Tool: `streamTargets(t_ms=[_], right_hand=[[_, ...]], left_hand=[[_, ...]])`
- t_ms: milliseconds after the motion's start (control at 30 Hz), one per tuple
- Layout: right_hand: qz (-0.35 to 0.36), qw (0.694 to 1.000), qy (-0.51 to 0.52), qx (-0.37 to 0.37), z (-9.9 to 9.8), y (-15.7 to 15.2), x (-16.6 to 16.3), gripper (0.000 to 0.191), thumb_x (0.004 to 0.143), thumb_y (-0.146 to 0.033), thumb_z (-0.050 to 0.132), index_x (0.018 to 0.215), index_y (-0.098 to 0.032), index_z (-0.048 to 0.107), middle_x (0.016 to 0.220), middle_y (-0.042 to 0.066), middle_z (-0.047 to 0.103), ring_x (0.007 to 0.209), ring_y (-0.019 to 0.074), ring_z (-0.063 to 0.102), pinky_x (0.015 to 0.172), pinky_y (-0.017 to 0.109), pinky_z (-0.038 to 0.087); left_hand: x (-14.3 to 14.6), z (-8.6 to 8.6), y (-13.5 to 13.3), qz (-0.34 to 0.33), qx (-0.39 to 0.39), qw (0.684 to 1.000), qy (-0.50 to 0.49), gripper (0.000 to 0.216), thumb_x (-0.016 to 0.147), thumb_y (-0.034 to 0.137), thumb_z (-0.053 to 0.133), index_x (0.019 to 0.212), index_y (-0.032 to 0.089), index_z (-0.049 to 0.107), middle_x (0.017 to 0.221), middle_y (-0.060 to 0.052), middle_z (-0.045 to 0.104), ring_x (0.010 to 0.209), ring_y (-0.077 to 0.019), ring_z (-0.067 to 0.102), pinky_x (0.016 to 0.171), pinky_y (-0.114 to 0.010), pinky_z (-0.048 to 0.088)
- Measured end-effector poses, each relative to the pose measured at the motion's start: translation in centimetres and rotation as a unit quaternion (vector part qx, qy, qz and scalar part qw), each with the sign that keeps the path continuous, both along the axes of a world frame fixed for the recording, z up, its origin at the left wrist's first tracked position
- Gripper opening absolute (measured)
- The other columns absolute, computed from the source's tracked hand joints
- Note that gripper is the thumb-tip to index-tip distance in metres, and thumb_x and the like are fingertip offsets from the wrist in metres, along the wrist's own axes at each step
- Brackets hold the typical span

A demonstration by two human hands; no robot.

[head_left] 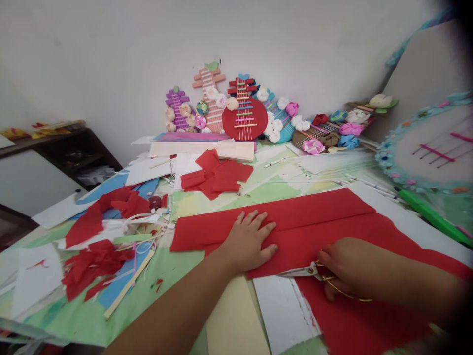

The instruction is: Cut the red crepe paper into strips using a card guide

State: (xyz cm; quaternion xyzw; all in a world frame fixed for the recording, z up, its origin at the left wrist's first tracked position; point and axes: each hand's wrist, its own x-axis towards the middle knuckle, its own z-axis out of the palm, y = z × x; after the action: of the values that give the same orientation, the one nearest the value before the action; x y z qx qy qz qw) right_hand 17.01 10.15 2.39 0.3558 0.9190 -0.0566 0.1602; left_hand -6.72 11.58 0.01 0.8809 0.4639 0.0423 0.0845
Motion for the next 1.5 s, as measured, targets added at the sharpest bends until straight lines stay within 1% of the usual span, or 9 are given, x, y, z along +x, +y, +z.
streamTargets(t_ms=[100, 167, 300, 600, 800, 1033, 1200, 1333, 1500], right_hand=[[-0.038, 0.999, 0.004, -0.003, 0.7, -0.5, -0.4, 0.030, 0.062, -0.049, 0.060, 0.070, -0.020, 0.058, 0.062, 0.004, 0.060, 0.053, 0.0204, 0.055, 0.044, 0.024, 0.020], [-0.038, 0.999, 0.012, 0.001, 1.2, -0.8, -0.6, 0.032, 0.060, -0.051, 0.060, 0.069, -0.021, 0.058, 0.063, 0.004, 0.060, 0.055, 0.0214, 0.055, 0.044, 0.024, 0.020], [-0.045, 0.999, 0.013, 0.002, 1.9, -1.2, -0.8, 0.030, 0.062, -0.051, 0.059, 0.068, -0.022, 0.057, 0.062, 0.003, 0.060, 0.054, 0.0214, 0.055, 0.045, 0.025, 0.020], [-0.112, 0.993, 0.028, -0.014, 2.4, -1.4, 0.3, 0.025, 0.064, -0.047, 0.058, 0.072, -0.023, 0.059, 0.066, 0.003, 0.059, 0.059, 0.0214, 0.054, 0.048, 0.026, 0.025], [-0.131, 0.991, 0.034, -0.019, 2.3, -1.6, 0.7, 0.024, 0.064, -0.047, 0.058, 0.068, -0.023, 0.058, 0.065, 0.003, 0.058, 0.056, 0.0197, 0.052, 0.047, 0.025, 0.024], [-0.125, 0.991, 0.040, -0.028, 2.3, -1.2, 0.6, 0.024, 0.065, -0.047, 0.057, 0.069, -0.023, 0.059, 0.064, 0.002, 0.059, 0.056, 0.0185, 0.052, 0.047, 0.024, 0.024], [-0.115, 0.992, 0.033, -0.033, 2.2, -0.9, 0.2, 0.028, 0.065, -0.050, 0.056, 0.070, -0.023, 0.059, 0.065, 0.003, 0.059, 0.056, 0.0192, 0.053, 0.046, 0.024, 0.025], [-0.093, 0.995, 0.031, -0.026, 2.1, -0.8, -0.6, 0.030, 0.064, -0.051, 0.056, 0.071, -0.022, 0.060, 0.065, 0.004, 0.059, 0.056, 0.0197, 0.054, 0.045, 0.024, 0.024], [-0.074, 0.997, 0.028, -0.006, 1.9, -0.8, -1.8, 0.032, 0.062, -0.054, 0.056, 0.066, -0.022, 0.060, 0.062, 0.003, 0.059, 0.053, 0.0200, 0.053, 0.044, 0.024, 0.021]], left_hand=[[0.0, -0.1, -0.1, 0.001, 0.004, 1.000, -0.002, 0.052, 0.084, 0.053, 0.030, 0.128, 0.025, 0.035, 0.136, -0.006, 0.027, 0.124, -0.0257, 0.019, 0.100, -0.046, 0.010], [-0.1, -0.1, -0.2, 0.004, 0.005, 1.000, -0.004, 0.052, 0.084, 0.052, 0.031, 0.128, 0.024, 0.036, 0.136, -0.007, 0.027, 0.124, -0.0258, 0.019, 0.100, -0.046, 0.010], [-0.2, -0.1, -0.4, 0.013, 0.004, 1.000, -0.006, 0.051, 0.084, 0.050, 0.032, 0.127, 0.023, 0.036, 0.136, -0.007, 0.027, 0.124, -0.0266, 0.019, 0.100, -0.047, 0.011], [-0.4, 0.1, -0.4, 0.014, -0.005, 1.000, -0.004, 0.051, 0.084, 0.050, 0.031, 0.128, 0.024, 0.036, 0.136, -0.006, 0.027, 0.124, -0.0259, 0.018, 0.100, -0.046, 0.011], [-0.3, 0.2, -0.4, 0.017, -0.012, 1.000, 0.003, 0.052, 0.084, 0.050, 0.031, 0.128, 0.024, 0.035, 0.137, -0.006, 0.027, 0.125, -0.0255, 0.018, 0.100, -0.046, 0.011], [-0.3, 0.2, -0.4, 0.015, -0.011, 1.000, 0.004, 0.051, 0.084, 0.050, 0.031, 0.128, 0.024, 0.035, 0.137, -0.005, 0.027, 0.125, -0.0252, 0.018, 0.100, -0.046, 0.011], [-0.3, 0.3, -0.4, 0.018, -0.013, 1.000, 0.006, 0.051, 0.084, 0.050, 0.031, 0.129, 0.024, 0.035, 0.137, -0.005, 0.026, 0.125, -0.0251, 0.017, 0.100, -0.046, 0.011], [-0.3, 0.1, -0.4, 0.019, -0.009, 1.000, 0.004, 0.051, 0.084, 0.050, 0.031, 0.128, 0.025, 0.035, 0.137, -0.005, 0.026, 0.125, -0.0251, 0.018, 0.100, -0.045, 0.011], [-0.3, -0.2, -0.4, 0.018, 0.001, 1.000, -0.003, 0.050, 0.084, 0.050, 0.033, 0.127, 0.024, 0.036, 0.136, -0.005, 0.027, 0.124, -0.0257, 0.019, 0.100, -0.046, 0.011]])
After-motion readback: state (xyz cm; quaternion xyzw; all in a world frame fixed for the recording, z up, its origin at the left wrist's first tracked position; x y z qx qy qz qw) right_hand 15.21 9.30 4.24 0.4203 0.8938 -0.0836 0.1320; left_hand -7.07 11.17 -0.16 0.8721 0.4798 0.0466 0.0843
